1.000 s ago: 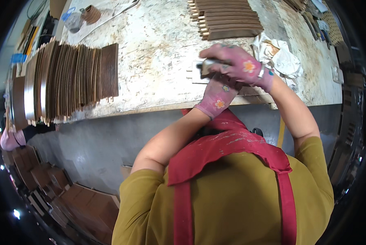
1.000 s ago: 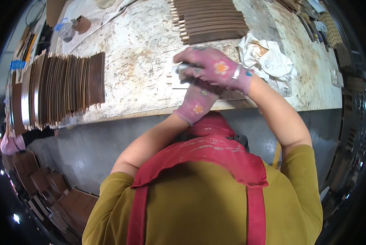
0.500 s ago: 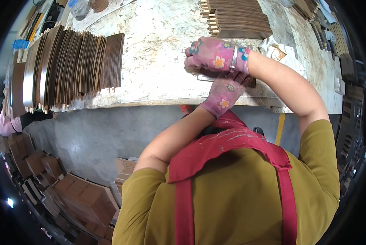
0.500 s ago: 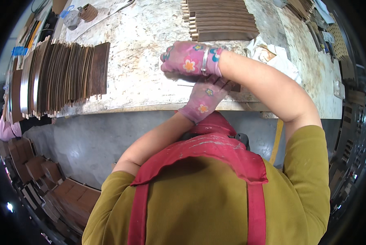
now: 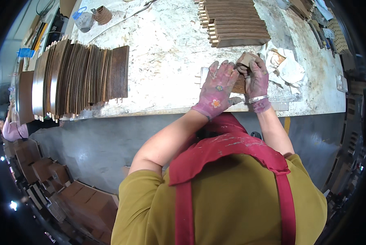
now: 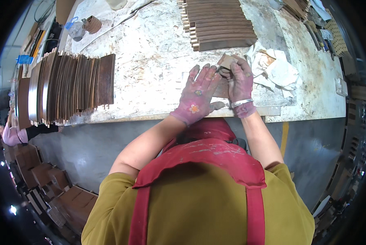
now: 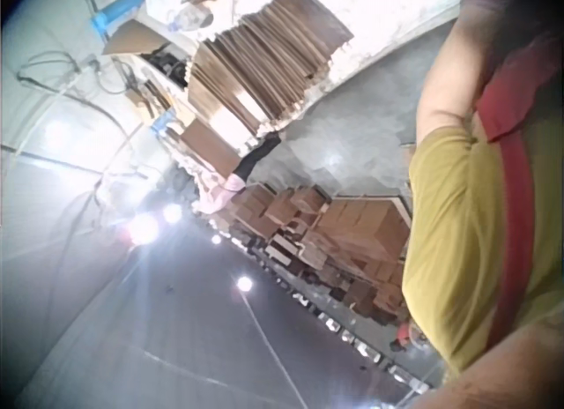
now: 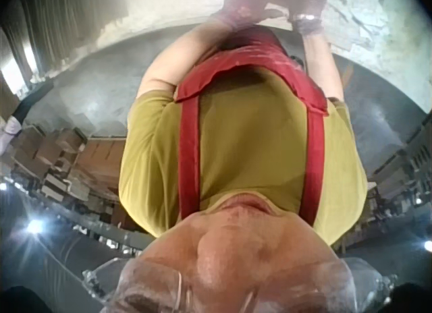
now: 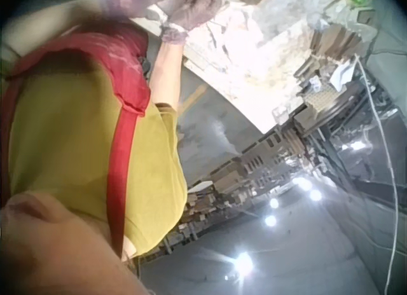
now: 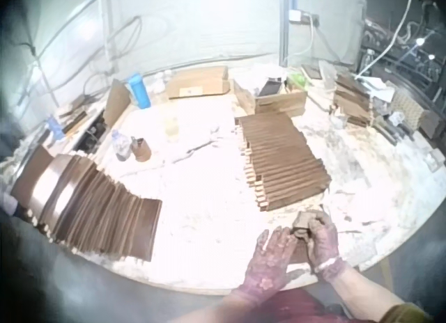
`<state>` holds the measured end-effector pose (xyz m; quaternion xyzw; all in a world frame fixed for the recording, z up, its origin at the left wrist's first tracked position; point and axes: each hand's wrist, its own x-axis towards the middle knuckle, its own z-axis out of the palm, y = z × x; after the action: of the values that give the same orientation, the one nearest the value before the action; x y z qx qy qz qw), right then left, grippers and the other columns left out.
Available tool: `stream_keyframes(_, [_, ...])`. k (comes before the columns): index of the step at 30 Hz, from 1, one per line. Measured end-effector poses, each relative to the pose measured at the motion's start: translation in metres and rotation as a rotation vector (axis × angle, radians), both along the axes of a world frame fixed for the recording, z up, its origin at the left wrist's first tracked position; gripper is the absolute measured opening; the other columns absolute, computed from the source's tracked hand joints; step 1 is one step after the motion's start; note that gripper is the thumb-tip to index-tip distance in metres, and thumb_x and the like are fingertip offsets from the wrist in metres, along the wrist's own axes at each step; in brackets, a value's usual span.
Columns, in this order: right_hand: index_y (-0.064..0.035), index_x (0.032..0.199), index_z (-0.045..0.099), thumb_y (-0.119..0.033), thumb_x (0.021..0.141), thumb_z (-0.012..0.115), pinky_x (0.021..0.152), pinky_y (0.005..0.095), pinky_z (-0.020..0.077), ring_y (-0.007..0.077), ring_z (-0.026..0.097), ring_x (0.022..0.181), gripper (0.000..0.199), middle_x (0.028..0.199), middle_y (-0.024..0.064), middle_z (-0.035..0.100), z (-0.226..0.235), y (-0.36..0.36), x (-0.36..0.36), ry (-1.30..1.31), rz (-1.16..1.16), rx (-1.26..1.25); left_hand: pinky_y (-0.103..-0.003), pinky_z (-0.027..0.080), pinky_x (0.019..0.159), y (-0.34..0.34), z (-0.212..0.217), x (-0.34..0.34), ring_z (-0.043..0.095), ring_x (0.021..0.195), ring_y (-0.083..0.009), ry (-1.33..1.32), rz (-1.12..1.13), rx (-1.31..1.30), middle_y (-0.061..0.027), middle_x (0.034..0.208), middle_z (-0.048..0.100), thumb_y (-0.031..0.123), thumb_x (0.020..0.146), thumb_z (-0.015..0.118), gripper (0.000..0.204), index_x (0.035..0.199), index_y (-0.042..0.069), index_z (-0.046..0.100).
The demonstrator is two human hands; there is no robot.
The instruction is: The person applies a liquid substance to small wooden slats and a larger rectangular board using a cloth and a sponge-like tool, then wipes them down.
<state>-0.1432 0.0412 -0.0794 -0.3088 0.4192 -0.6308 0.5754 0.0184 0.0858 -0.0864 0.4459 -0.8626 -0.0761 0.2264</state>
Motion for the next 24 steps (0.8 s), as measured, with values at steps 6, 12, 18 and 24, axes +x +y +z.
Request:
stream_keyframes(6, [0.0064, 0.127, 0.050, -0.014, 0.099, 0.056, 0.082, 0.0306, 0.0565, 0.0180, 0.065, 0.092, 0.035, 0.110, 0.0147, 0.062, -0.010, 0.002, -0.003, 0.052, -0.003, -0.101, -0.051, 0.012, 0.121, -0.003, 0.019, 0.055, 0.024, 0.147, -0.0382, -0.048, 0.126, 0.221, -0.0242, 0.153, 0.034, 0.049, 0.084, 0.068, 0.087, 0.148, 0.000, 0.035])
stream_keyframes(12, [0.0043, 0.121, 0.056, -0.017, 0.097, 0.061, 0.074, 0.0263, 0.0566, 0.0154, 0.065, 0.085, 0.032, 0.105, 0.0131, 0.064, 0.013, 0.006, 0.007, 0.057, -0.064, -0.099, -0.051, 0.013, 0.121, -0.010, 0.045, 0.090, 0.021, 0.147, -0.0422, -0.217, 0.201, 0.114, -0.0264, 0.156, 0.028, 0.062, 0.086, 0.060, 0.098, 0.150, -0.006, 0.028])
stream_keyframes(18, [0.0023, 0.119, 0.060, -0.021, 0.093, 0.067, 0.080, 0.0246, 0.0501, 0.0112, 0.059, 0.090, 0.036, 0.099, 0.0075, 0.064, -0.013, 0.006, -0.005, 0.149, -0.086, -0.102, -0.052, 0.022, 0.117, -0.005, 0.026, 0.061, 0.033, 0.140, -0.0420, -0.080, 0.059, 0.196, -0.0261, 0.146, 0.041, 0.040, 0.082, 0.072, 0.082, 0.143, -0.004, 0.039])
stream_keyframes(24, [0.0061, 0.121, 0.055, -0.018, 0.097, 0.061, 0.067, 0.0285, 0.0571, 0.0164, 0.067, 0.077, 0.035, 0.100, 0.0131, 0.067, 0.006, 0.011, -0.045, 0.117, -0.247, -0.077, -0.052, 0.024, 0.116, 0.009, 0.028, 0.098, 0.033, 0.139, -0.0449, -0.123, 0.148, 0.087, -0.0271, 0.143, 0.043, 0.042, 0.082, 0.071, 0.082, 0.141, -0.006, 0.040])
